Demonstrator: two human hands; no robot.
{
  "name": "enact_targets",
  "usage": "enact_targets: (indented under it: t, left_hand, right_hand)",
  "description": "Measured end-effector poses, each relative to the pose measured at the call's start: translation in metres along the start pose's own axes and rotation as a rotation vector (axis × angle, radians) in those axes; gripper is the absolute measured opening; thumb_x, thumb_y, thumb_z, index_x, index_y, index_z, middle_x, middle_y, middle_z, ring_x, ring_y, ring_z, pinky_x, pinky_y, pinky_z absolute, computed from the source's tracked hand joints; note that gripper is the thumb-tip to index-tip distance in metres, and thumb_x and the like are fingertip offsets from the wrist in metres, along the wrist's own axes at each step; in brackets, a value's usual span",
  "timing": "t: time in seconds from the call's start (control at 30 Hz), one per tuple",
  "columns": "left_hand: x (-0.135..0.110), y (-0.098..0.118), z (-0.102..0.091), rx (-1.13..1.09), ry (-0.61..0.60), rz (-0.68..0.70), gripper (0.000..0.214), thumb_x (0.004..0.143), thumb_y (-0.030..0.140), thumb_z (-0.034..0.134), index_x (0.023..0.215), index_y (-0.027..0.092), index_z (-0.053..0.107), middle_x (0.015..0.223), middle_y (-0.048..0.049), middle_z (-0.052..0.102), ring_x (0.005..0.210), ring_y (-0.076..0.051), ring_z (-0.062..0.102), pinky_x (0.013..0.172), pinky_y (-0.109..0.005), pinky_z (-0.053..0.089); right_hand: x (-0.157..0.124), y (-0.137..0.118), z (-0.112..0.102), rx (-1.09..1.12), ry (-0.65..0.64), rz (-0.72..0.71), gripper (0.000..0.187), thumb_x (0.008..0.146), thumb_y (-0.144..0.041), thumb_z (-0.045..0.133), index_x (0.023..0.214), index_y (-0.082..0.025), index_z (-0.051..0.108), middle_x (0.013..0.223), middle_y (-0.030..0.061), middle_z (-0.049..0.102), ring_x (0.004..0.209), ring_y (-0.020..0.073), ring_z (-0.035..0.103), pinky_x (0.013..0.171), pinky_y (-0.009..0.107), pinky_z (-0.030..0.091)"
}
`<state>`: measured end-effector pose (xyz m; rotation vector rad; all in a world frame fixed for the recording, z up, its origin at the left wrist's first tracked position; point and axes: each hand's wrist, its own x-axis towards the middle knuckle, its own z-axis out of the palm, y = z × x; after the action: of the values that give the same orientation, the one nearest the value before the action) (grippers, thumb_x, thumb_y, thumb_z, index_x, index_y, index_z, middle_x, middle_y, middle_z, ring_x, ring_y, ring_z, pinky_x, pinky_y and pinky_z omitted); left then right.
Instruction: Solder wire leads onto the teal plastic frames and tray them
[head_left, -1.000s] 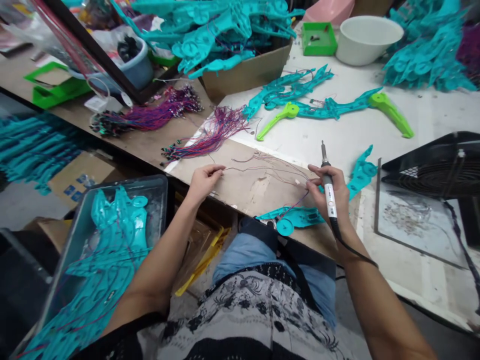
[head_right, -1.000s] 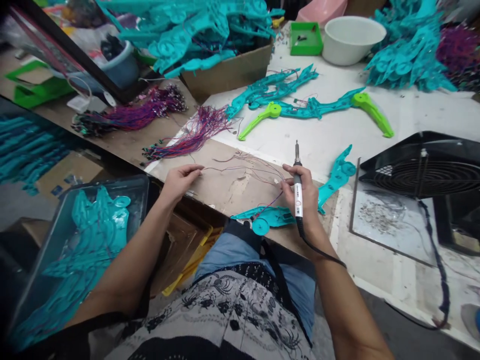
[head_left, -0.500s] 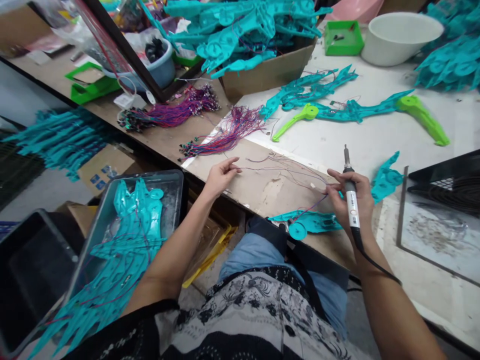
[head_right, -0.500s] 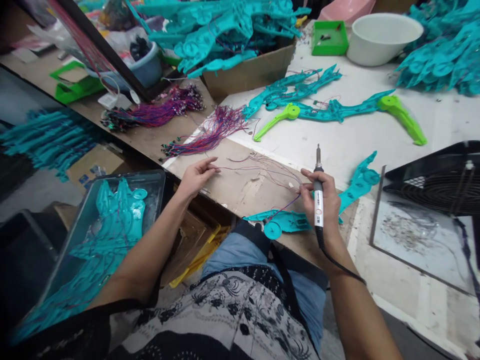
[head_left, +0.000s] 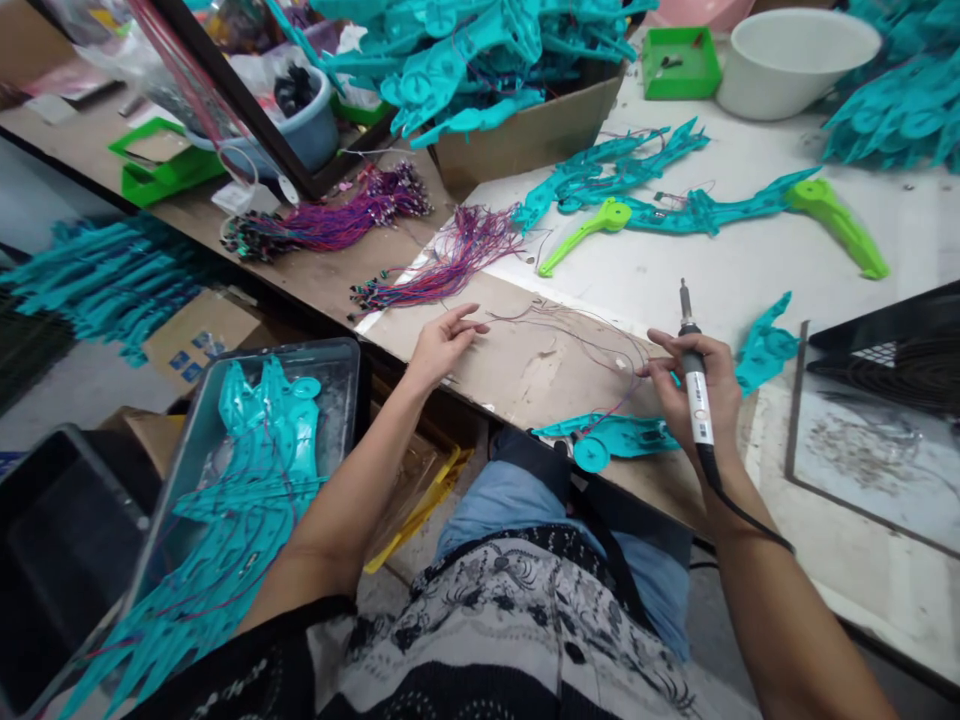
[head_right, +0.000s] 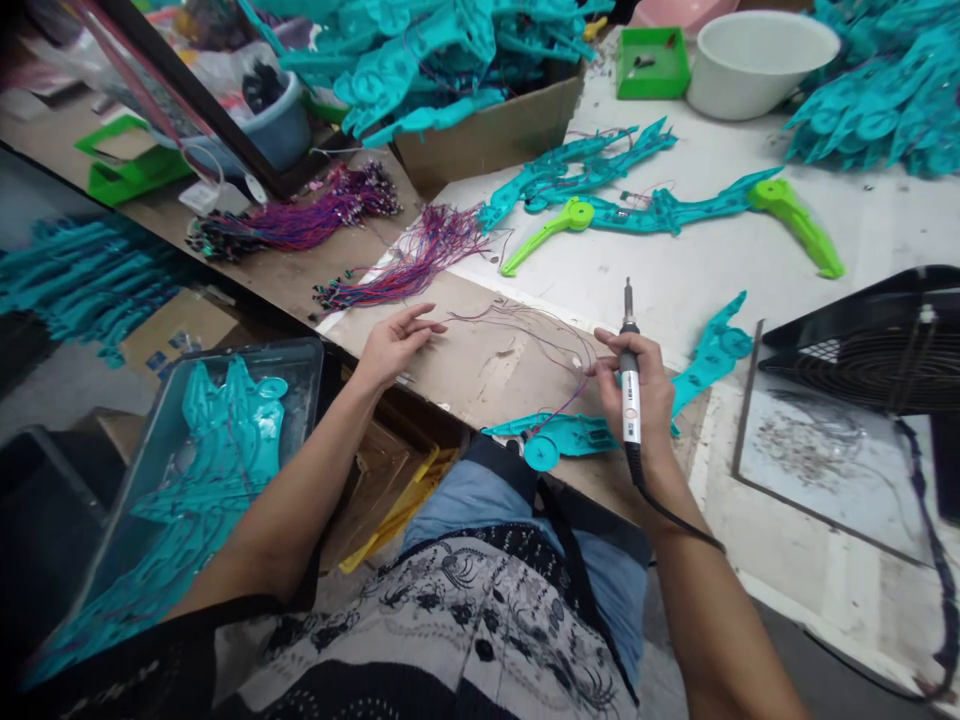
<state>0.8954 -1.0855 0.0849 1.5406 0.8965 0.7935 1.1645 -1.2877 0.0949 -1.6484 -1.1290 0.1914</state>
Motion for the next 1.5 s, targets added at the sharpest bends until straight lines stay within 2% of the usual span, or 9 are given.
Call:
enact_targets:
  t: [0.2,0.37,0.63,0.8,0.97,1.13,1.27,1.43,1.5]
  left_hand:
    - [0.013,0.001,0.015,-0.011,-0.073,0.031,0.057,0.078,0.031,0.064,0.13,0.009,0.055,0.099,-0.0137,0.075,0.077,-0.016,0.068,0.075,-0.03,0.053]
    - [0.017,0.001,0.02,0.009,-0.092,0.01,0.058,0.08,0.037,0.065,0.13,0.009,0.054,0.1,-0.0146,0.075,0.073,-0.015,0.066,0.068,-0.028,0.052]
    - [0.017,0.006,0.021,0.038,-0.084,-0.041,0.055,0.081,0.034,0.062,0.13,0.01,0.055,0.097,-0.0123,0.076,0.064,-0.012,0.062,0.057,-0.023,0.047]
    - [0.019,0.008,0.022,0.068,-0.037,-0.018,0.05,0.08,0.03,0.061,0.126,0.011,0.058,0.087,-0.0101,0.075,0.06,-0.011,0.059,0.052,-0.021,0.042]
    - [0.025,0.008,0.023,0.143,0.019,0.003,0.041,0.081,0.025,0.058,0.12,0.012,0.06,0.081,-0.006,0.073,0.059,-0.011,0.058,0.059,-0.023,0.048]
    - [0.03,0.002,0.022,0.299,0.047,0.054,0.024,0.079,0.022,0.059,0.098,0.011,0.069,0.081,-0.0077,0.072,0.072,-0.014,0.064,0.072,-0.027,0.05]
    - [0.031,0.0,0.023,0.458,0.055,0.108,0.023,0.079,0.019,0.056,0.095,0.013,0.072,0.083,-0.0067,0.071,0.078,-0.017,0.065,0.08,-0.031,0.051]
    - [0.022,0.011,0.03,0.791,0.205,0.278,0.022,0.076,0.018,0.059,0.094,0.016,0.071,0.107,-0.0122,0.066,0.105,-0.028,0.058,0.099,-0.044,0.043]
    - [0.009,0.021,0.038,0.836,0.175,0.363,0.022,0.078,0.022,0.062,0.098,0.016,0.07,0.111,-0.0129,0.063,0.11,-0.029,0.056,0.103,-0.046,0.04]
  right_hand:
    - [-0.001,-0.004,-0.002,-0.035,0.006,-0.009,0.033,0.081,-0.019,0.061,0.111,-0.026,0.049,0.121,0.0054,0.069,0.074,0.0167,0.073,0.072,0.033,0.06]
    - [-0.003,-0.002,-0.01,-0.07,0.03,-0.028,0.032,0.084,-0.022,0.061,0.113,-0.026,0.05,0.12,0.0046,0.069,0.086,0.0198,0.074,0.08,0.036,0.059]
    - [-0.015,-0.006,-0.033,-0.031,0.174,0.042,0.028,0.087,-0.038,0.066,0.109,-0.024,0.056,0.112,0.0054,0.072,0.088,0.0208,0.074,0.084,0.039,0.058]
    - [-0.034,-0.007,-0.046,-0.004,0.198,0.056,0.023,0.091,-0.04,0.062,0.106,-0.023,0.058,0.107,0.0048,0.073,0.083,0.0192,0.074,0.078,0.035,0.059]
    - [-0.054,-0.002,-0.061,-0.026,0.179,0.052,0.022,0.091,-0.036,0.062,0.108,-0.023,0.058,0.109,0.0052,0.073,0.086,0.02,0.074,0.081,0.036,0.058]
    - [-0.068,0.002,-0.071,-0.014,0.218,0.075,0.021,0.091,-0.037,0.061,0.107,-0.023,0.058,0.108,0.005,0.073,0.084,0.0193,0.074,0.082,0.036,0.058]
    - [-0.077,0.004,-0.075,0.0,0.243,0.081,0.021,0.091,-0.037,0.062,0.106,-0.023,0.058,0.108,0.0054,0.073,0.084,0.02,0.074,0.083,0.038,0.058]
    - [-0.086,0.005,-0.08,0.038,0.272,0.08,0.021,0.091,-0.035,0.062,0.107,-0.022,0.059,0.107,0.0061,0.073,0.083,0.0197,0.074,0.08,0.036,0.058]
    - [-0.09,0.005,-0.082,0.041,0.275,0.082,0.021,0.091,-0.034,0.062,0.108,-0.022,0.06,0.107,0.0068,0.073,0.083,0.0202,0.074,0.079,0.036,0.058]
